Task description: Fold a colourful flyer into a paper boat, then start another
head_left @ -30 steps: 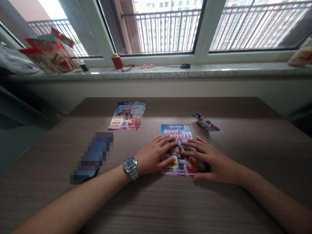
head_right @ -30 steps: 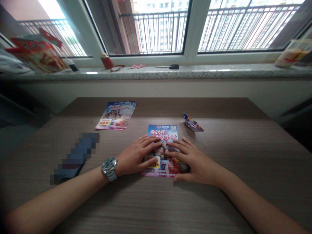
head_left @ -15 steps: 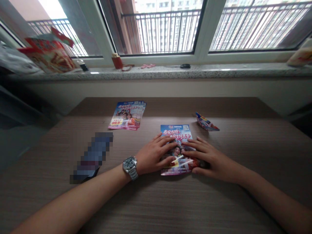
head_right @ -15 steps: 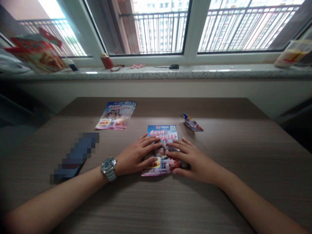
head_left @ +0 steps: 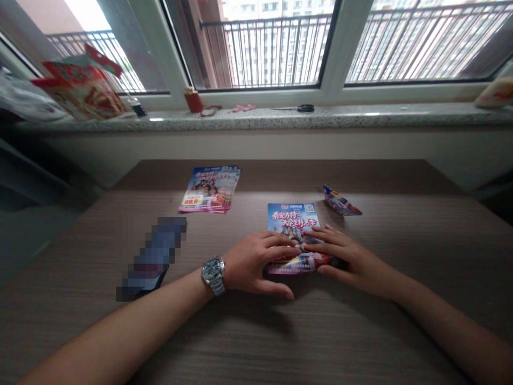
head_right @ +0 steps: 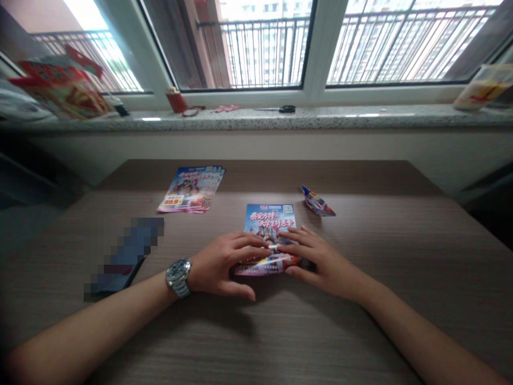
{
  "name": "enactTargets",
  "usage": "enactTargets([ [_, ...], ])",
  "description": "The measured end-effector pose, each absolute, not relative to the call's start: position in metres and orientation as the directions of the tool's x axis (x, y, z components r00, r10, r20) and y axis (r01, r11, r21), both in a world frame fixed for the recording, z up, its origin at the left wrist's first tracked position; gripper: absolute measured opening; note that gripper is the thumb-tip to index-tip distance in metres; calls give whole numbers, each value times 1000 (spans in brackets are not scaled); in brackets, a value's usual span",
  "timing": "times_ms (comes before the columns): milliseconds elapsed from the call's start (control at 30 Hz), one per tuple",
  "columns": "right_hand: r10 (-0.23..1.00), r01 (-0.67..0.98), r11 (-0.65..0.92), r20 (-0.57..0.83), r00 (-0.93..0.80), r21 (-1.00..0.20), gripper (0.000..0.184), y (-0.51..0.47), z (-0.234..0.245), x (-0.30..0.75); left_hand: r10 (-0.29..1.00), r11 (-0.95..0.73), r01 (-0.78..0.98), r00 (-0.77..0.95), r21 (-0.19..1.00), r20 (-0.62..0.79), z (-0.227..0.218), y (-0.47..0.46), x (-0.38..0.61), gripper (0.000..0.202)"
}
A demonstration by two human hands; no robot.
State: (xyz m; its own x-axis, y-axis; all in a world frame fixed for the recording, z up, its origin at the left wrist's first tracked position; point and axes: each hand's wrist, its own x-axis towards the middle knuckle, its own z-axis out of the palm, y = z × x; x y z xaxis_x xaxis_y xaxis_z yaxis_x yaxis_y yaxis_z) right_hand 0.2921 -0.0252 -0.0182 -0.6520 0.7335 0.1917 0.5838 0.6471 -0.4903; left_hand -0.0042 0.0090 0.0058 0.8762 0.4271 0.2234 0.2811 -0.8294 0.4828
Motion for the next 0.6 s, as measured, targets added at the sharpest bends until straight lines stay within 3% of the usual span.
enactTargets([
  [167, 741, 585, 637, 189, -645, -502, 47, -25, -19, 292, 436, -847, 322, 876, 422, 207, -3, 12, -4, 44],
  [367, 734, 578, 644, 194, -651, -501, 48, -25, -18, 292, 418, -854, 308, 886, 419, 201, -4, 15, -5, 51],
  [600, 711, 563, 667, 192, -676, -487, 73, -26, -18, 295, 433, -840, 290, 868, 459, 244, -4, 15, -6, 37],
])
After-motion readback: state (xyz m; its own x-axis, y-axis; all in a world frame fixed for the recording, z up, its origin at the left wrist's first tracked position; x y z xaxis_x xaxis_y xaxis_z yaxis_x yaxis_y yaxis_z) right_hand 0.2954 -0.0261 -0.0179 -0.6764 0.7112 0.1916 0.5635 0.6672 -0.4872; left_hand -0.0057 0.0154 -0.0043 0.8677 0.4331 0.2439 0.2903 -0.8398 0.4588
